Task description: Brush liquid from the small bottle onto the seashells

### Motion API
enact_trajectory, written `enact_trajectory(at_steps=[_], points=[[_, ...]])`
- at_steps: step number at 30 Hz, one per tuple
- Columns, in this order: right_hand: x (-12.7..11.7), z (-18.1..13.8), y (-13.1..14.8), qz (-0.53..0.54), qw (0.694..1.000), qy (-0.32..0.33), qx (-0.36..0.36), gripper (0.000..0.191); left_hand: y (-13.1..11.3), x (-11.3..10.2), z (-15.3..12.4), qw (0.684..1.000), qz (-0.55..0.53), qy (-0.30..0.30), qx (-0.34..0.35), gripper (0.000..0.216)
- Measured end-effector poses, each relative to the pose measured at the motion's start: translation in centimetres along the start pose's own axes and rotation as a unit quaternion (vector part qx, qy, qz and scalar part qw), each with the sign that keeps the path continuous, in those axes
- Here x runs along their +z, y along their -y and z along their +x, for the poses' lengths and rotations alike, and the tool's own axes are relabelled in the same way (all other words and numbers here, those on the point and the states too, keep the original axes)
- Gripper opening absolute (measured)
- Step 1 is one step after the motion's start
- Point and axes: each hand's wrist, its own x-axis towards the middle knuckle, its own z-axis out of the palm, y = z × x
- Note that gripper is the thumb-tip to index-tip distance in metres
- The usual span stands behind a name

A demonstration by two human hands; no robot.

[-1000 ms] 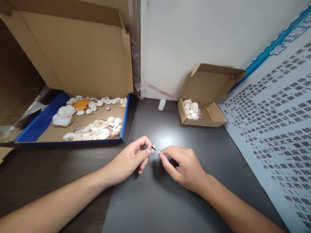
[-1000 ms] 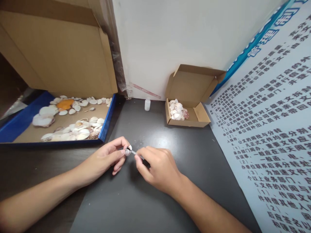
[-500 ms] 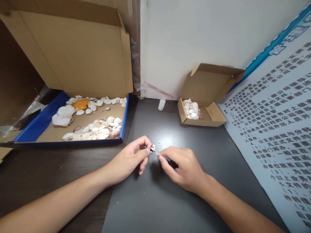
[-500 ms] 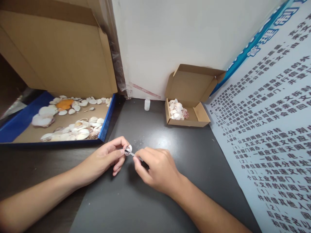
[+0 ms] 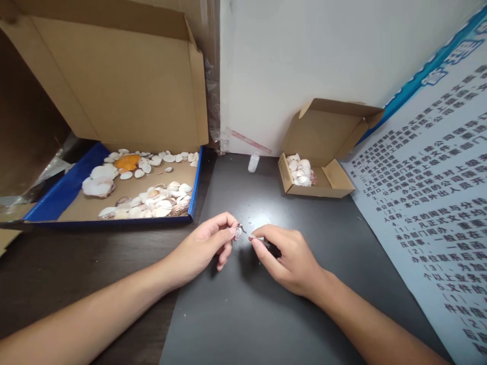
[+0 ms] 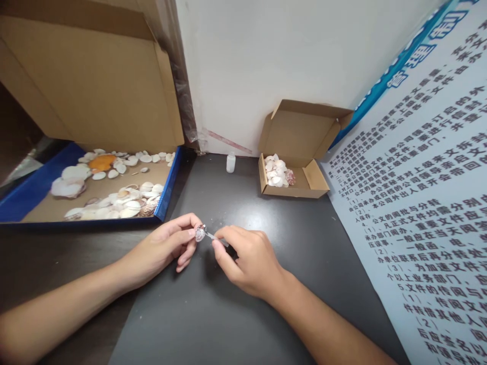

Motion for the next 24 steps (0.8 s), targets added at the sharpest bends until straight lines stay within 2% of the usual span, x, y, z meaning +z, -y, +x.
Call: enact_trajectory(at_steps=[14,24], points=[[-0.30,0.12,0.27,0.031,0.999,0.005,0.026,0.022,-0.03,0.06,-0.11,1.000,0.015,0.014,0.012,0.023],[0.12,0.08,-0.06,0.024,1.000,-0.009,-0.004,0.024,-0.43,0.15,-0.26,0.999,0.033,0.018,0.018,0.021]])
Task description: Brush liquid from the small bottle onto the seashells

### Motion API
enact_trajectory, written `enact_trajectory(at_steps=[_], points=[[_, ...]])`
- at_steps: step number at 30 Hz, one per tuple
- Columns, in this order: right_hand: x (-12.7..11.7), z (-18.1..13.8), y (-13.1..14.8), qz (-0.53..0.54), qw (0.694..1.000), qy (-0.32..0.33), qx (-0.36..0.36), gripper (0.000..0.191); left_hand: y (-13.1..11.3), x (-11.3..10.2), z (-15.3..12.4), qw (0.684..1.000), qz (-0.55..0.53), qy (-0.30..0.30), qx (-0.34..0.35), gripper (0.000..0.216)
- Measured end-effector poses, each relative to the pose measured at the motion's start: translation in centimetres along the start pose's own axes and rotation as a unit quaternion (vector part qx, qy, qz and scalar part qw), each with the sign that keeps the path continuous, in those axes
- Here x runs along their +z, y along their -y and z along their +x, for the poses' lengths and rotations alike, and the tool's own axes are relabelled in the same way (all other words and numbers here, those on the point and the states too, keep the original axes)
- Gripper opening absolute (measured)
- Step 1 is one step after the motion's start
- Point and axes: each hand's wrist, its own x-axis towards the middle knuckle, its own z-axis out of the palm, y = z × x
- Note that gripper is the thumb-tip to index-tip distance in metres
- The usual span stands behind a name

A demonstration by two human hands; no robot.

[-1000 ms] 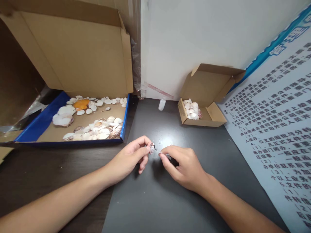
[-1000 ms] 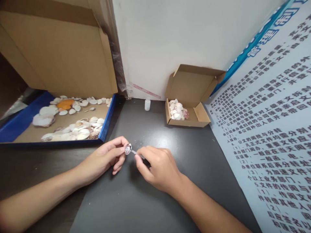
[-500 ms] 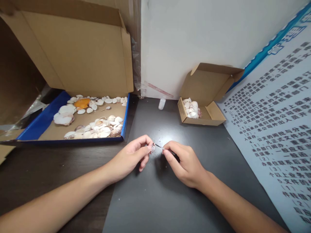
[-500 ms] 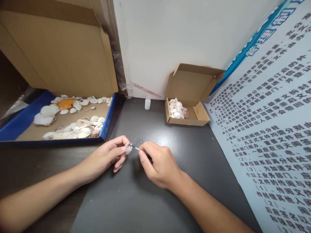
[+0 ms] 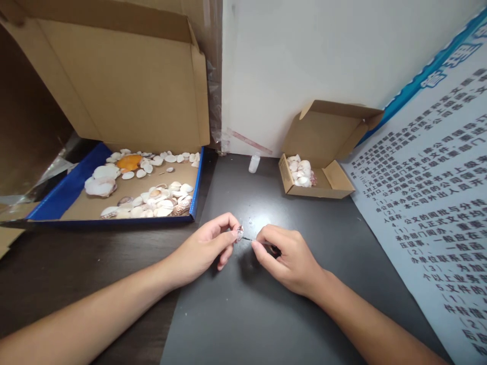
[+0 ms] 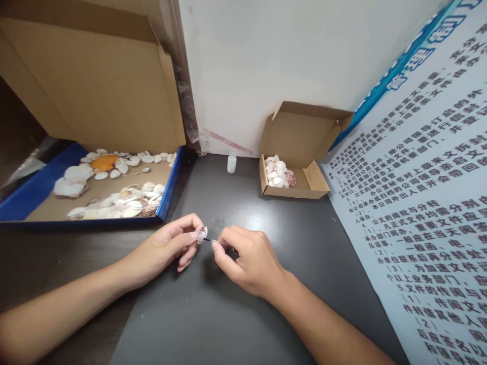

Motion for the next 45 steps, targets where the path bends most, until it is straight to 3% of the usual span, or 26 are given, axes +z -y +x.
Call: enact_trajectory(at_steps=[17,23,27,35,39,42,45], points=[[0.0,-0.1,0.1,-0.017,1.000,0.008,0.012,0.022,0.0,0.0,-0.1,1.000,0.005,0.003,-0.008,0.021],[0.1,-0.1,0.0,-0.055,0.997,-0.015,0.050,0.026,0.1,0.0,-0.1,1.000,0.012,0.006,-0.016,0.021],[0.2,0.0,0.0,-0.038,0.999,0.003,0.022,0.027,0.0,0.1,-0.1,1.000,0.013,0.003,-0.013,0.020],[0.5,0.0,0.1,-0.045,0.998,0.021,0.035,0.024,0.0,0.1,0.1,1.000,0.019,0.002,-0.018,0.022],[0.3,0.3,-0.3,-0.055,0.995,0.019,0.084,0.022,-0.5,0.3,0.0,0.999,0.035,-0.007,-0.009,0.023],[0.1,0.4,-0.9,-0.032,0.994,0.032,0.096,0.025,-2.5,-1.0,-1.4,0.993,0.114,-0.019,0.010,0.020],[0.0,0.4,-1.2,-0.014,0.994,0.048,0.096,0.025,-5.0,-4.5,-3.5,0.965,0.245,-0.086,0.036,0.017]])
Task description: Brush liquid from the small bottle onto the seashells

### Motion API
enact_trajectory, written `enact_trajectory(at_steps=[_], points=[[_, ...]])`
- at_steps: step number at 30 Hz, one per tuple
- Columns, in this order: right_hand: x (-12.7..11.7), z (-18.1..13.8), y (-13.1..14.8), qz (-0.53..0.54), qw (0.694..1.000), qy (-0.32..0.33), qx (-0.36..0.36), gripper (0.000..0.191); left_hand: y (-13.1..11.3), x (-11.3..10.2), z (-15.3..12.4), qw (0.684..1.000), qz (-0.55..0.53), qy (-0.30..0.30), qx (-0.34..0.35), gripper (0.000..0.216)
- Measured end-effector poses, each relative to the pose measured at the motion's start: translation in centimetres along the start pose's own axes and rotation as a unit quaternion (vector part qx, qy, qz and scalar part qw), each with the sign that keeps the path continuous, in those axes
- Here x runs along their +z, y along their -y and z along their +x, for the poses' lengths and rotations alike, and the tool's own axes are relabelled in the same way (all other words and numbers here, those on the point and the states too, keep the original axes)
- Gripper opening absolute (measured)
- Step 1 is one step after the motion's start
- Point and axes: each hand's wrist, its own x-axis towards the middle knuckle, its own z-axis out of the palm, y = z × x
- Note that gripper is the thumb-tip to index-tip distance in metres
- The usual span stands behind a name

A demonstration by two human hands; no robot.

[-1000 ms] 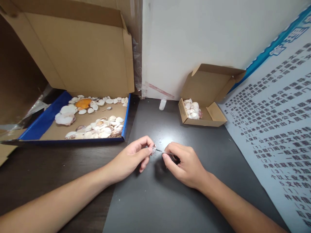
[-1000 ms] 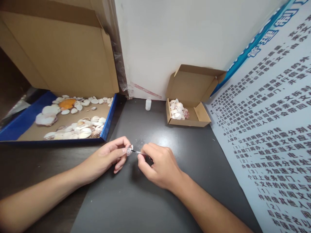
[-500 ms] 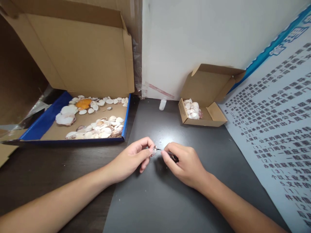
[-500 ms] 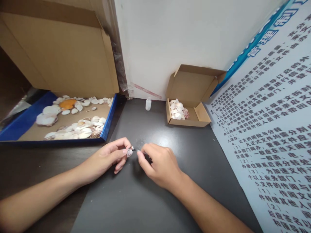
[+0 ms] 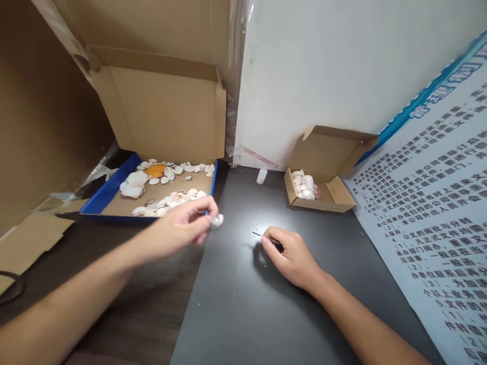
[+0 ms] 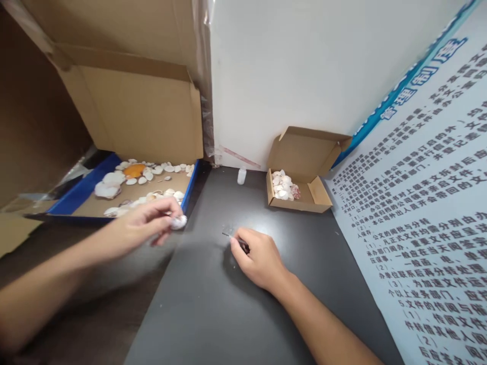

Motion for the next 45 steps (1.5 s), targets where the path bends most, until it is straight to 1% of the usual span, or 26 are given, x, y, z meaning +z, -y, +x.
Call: enact_trajectory(at_steps=[3,4,6,8,10,12,13,15,17,18,20,22,26,29,31,34,37,38,39,41,43,45], points=[[0.1,0.0,0.1,0.005,1.000,0.003,0.003,0.026,0.4,-4.8,-0.4,0.989,0.117,-0.087,-0.006,0.011],[0.2,0.0,0.1,0.005,1.000,0.004,0.002,0.027,0.7,-6.1,-0.3,0.983,0.154,-0.100,-0.008,0.012],[0.4,0.0,0.4,0.004,1.000,0.000,-0.003,0.028,1.3,-7.8,0.2,0.968,0.234,-0.094,-0.016,0.017],[0.4,0.1,0.6,0.007,1.000,0.002,-0.011,0.028,1.7,-8.5,0.9,0.958,0.281,-0.058,-0.026,0.022],[0.5,0.1,0.7,0.007,1.000,0.004,-0.016,0.027,1.9,-8.8,1.6,0.954,0.297,-0.017,-0.042,0.024],[0.4,0.1,0.7,0.008,1.000,0.002,-0.015,0.027,2.0,-9.2,1.9,0.950,0.301,0.014,-0.084,0.025],[0.4,0.1,0.7,0.009,1.000,0.001,-0.015,0.027,2.0,-9.6,2.0,0.948,0.301,0.019,-0.101,0.025],[0.3,0.1,0.4,0.015,1.000,-0.003,-0.016,0.027,2.0,-10.7,2.2,0.946,0.307,0.006,-0.107,0.025],[0.1,0.2,0.1,0.020,1.000,-0.009,-0.017,0.027,1.9,-11.9,2.7,0.941,0.326,-0.050,-0.079,0.025],[0.1,0.2,-0.1,0.022,1.000,-0.014,-0.018,0.027,1.9,-12.4,3.2,0.936,0.337,-0.068,-0.068,0.024],[0.0,0.4,-0.5,0.025,0.999,-0.025,-0.017,0.028,2.0,-12.9,4.3,0.924,0.365,-0.091,-0.071,0.023],[-0.1,0.5,-0.7,0.028,0.999,-0.035,-0.016,0.028,2.2,-12.8,5.7,0.919,0.374,-0.099,-0.078,0.024],[-0.3,0.5,-0.9,0.032,0.998,-0.045,-0.022,0.028,2.8,-11.1,7.9,0.912,0.389,-0.108,-0.075,0.015],[-0.4,0.4,-0.8,0.032,0.998,-0.040,-0.025,0.028,3.3,-10.2,8.5,0.908,0.393,-0.126,-0.067,0.007],[-0.4,0.4,-0.6,0.034,0.999,-0.036,-0.022,0.028,3.3,-10.1,8.5,0.909,0.388,-0.143,-0.062,0.009],[-0.5,0.4,-0.5,0.039,0.998,-0.041,-0.020,0.027,2.6,-10.0,8.2,0.916,0.359,-0.171,-0.049,0.011],[-0.6,0.5,-0.5,0.046,0.998,-0.051,-0.018,0.027,0.6,-8.8,7.7,0.937,0.298,-0.182,-0.008,0.010],[-0.6,0.6,-0.5,0.049,0.997,-0.054,-0.017,0.027,-0.2,-7.9,7.6,0.946,0.272,-0.176,0.012,0.011],[-0.6,0.6,-0.6,0.053,0.997,-0.057,-0.015,0.027,-1.1,-6.9,7.6,0.956,0.244,-0.158,0.029,0.012],[-0.6,0.7,-0.7,0.060,0.996,-0.063,-0.011,0.027,-2.6,-4.6,7.8,0.977,0.181,-0.102,0.052,0.013],[-0.6,0.7,-0.9,0.063,0.996,-0.068,-0.008,0.027,-3.7,-2.3,8.6,0.991,0.108,-0.051,0.059,0.010],[-0.6,0.7,-1.1,0.063,0.995,-0.072,-0.007,0.027,-4.3,-0.4,9.7,0.997,0.038,-0.020,0.060,0.002]])
